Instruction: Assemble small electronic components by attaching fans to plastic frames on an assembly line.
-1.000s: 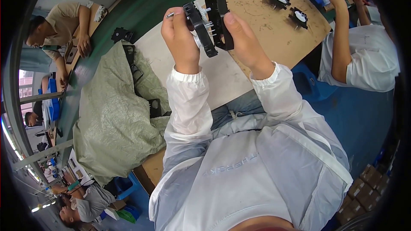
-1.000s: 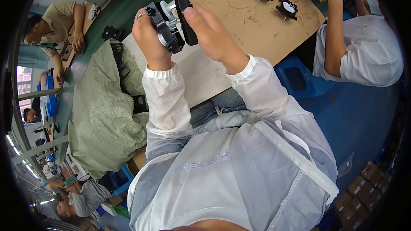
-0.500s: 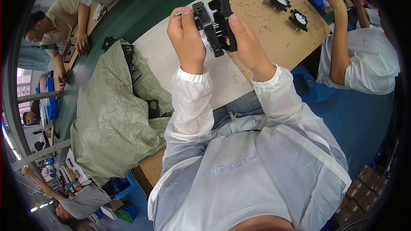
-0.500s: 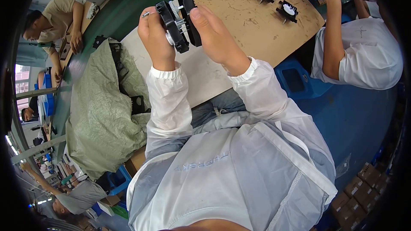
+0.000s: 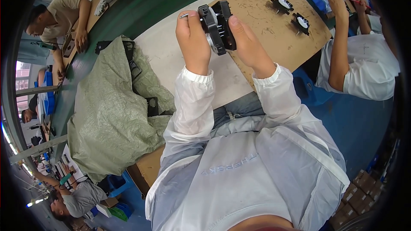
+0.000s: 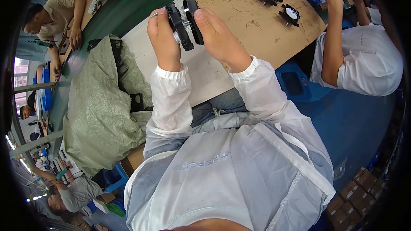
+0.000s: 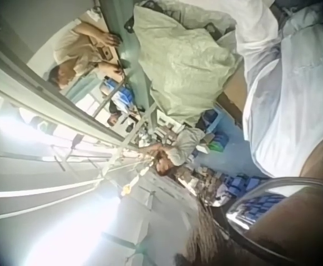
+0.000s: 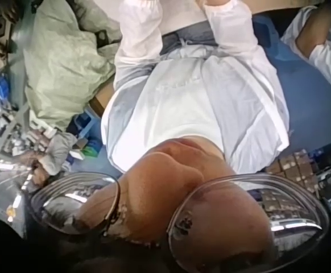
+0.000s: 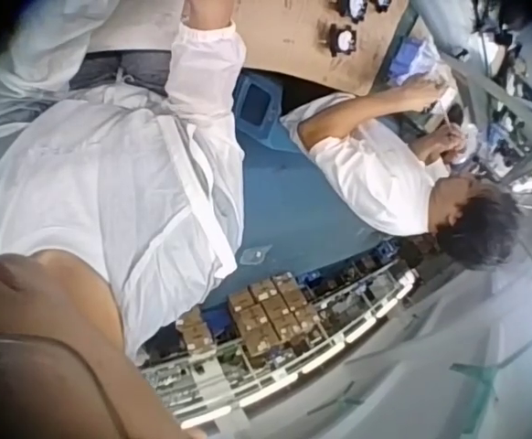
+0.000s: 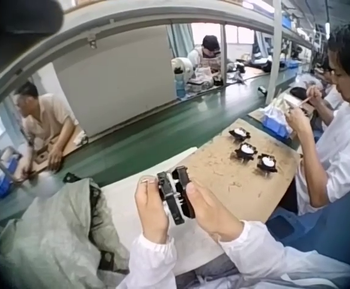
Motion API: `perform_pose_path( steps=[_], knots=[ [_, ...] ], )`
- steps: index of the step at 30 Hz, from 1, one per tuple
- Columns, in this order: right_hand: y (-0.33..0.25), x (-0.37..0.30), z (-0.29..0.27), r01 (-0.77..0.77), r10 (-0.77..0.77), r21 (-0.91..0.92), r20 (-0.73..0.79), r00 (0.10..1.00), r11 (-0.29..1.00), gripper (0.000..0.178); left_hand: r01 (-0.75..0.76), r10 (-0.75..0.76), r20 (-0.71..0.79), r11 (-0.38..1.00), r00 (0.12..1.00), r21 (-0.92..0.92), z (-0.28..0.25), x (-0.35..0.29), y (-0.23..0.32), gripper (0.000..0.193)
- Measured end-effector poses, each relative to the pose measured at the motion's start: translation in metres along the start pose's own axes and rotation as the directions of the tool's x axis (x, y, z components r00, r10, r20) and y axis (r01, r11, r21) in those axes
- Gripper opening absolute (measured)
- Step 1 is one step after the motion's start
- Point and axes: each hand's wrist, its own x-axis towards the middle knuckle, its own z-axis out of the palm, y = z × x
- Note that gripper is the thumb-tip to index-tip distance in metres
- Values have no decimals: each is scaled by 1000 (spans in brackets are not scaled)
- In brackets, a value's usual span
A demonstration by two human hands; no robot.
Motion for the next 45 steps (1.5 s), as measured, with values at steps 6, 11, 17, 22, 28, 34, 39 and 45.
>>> perform_pose_path(
  steps=[6,11,17,22,28,34,39,45],
  knots=[
    [6,0,1,-54,54,25,-19,998,998,39,37,-36,-30,999,999,33,2,0,-8,24],
    [10,-1,2,-82,82,17,-23,996,997,40,68,-66,-53,997,996,43,1,0,-15,26],
    [8,-2,4,-100,100,33,-4,995,994,46,60,-56,-49,995,997,86,-3,-2,-10,26],
    [5,-1,6,-111,111,73,7,994,991,52,24,-18,-49,991,999,131,-3,-4,-3,24],
    [6,-3,9,-134,132,70,31,991,989,54,-5,16,-75,989,997,147,-5,-7,-6,22],
    [4,-6,11,-185,177,145,68,982,972,53,-13,25,-62,984,998,178,-9,-11,-8,22],
    [2,-8,14,-258,258,198,28,966,945,53,-16,29,-63,981,998,192,-10,-14,-9,23],
    [3,-8,15,-257,255,188,33,966,948,52,55,-44,-57,977,997,208,-12,-14,-13,22]
  ],
)
